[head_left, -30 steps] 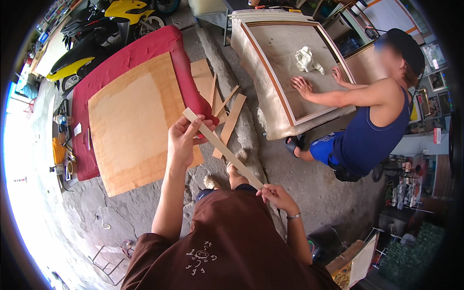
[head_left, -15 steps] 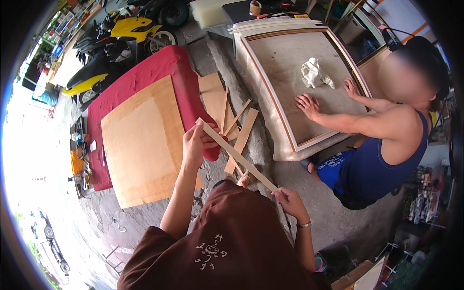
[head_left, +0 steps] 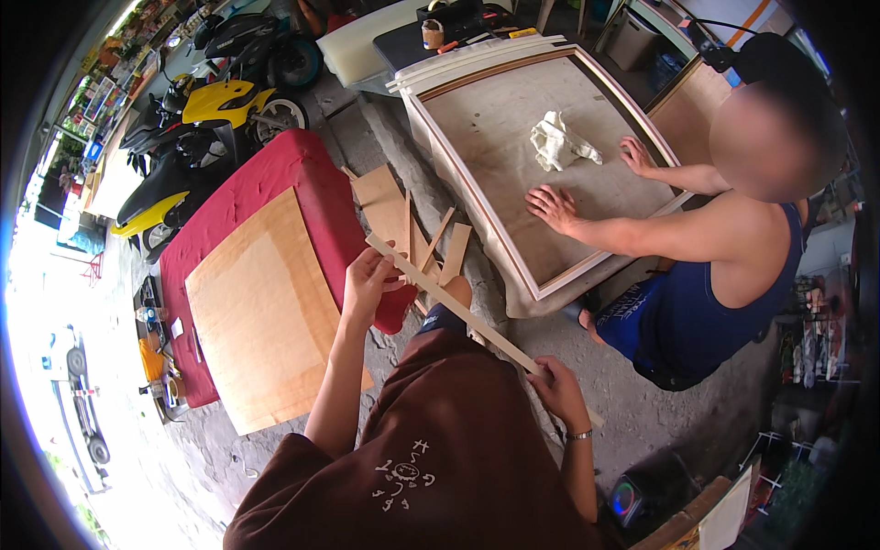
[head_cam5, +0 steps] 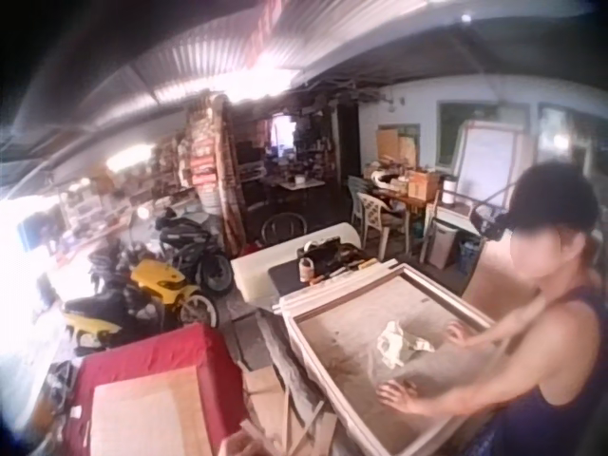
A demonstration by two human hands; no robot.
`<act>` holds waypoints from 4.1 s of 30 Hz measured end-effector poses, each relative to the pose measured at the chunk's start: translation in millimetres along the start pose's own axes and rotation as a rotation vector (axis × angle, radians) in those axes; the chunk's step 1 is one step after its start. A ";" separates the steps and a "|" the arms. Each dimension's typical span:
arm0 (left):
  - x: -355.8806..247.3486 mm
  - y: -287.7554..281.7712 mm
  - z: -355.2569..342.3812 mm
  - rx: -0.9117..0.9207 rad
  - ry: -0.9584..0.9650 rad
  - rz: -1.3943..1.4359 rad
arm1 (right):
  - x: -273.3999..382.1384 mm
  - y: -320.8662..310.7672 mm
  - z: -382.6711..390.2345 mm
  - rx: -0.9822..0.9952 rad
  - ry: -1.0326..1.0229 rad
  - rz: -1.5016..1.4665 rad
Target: The person assembles a wooden art frame by fitting thin wooden slats into a larger rectangular frame and cutting them to size with a utility knife.
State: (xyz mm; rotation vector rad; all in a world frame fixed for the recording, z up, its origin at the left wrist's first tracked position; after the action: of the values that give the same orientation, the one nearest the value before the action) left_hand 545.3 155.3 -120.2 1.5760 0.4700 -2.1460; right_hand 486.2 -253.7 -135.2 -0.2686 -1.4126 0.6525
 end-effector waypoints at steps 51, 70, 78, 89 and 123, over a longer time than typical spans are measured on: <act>-5.4 201.3 -503.2 1.299 0.847 -1.075 | 21.9 92.2 -375.3 -0.211 0.494 0.059; -7.2 205.6 -507.3 1.255 0.716 -1.121 | 8.9 99.7 -379.9 -0.180 0.554 -0.011; -8.2 204.5 -512.3 1.237 0.682 -1.160 | 4.0 97.6 -381.0 -0.184 0.535 0.000; -9.6 203.7 -516.1 1.223 0.685 -1.166 | 4.0 103.1 -383.8 -0.188 0.527 0.003; -8.6 220.2 -518.9 1.226 0.513 -1.089 | -40.1 34.9 -268.7 0.113 0.513 0.284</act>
State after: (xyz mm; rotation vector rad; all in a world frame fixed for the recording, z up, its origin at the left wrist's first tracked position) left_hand 1083.4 234.5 -268.5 3.1139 0.0758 -3.0632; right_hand 735.7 -194.1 -231.3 -0.5132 -0.8490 0.8239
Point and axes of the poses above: each hand's wrist, its own z-axis away from the middle knuckle, its own y-axis out of the palm, x = y × z, the point moved 2 cm from there along -z, towards the middle knuckle, and after that the axes turned 10 degrees about -x, right-handed, at the moved point
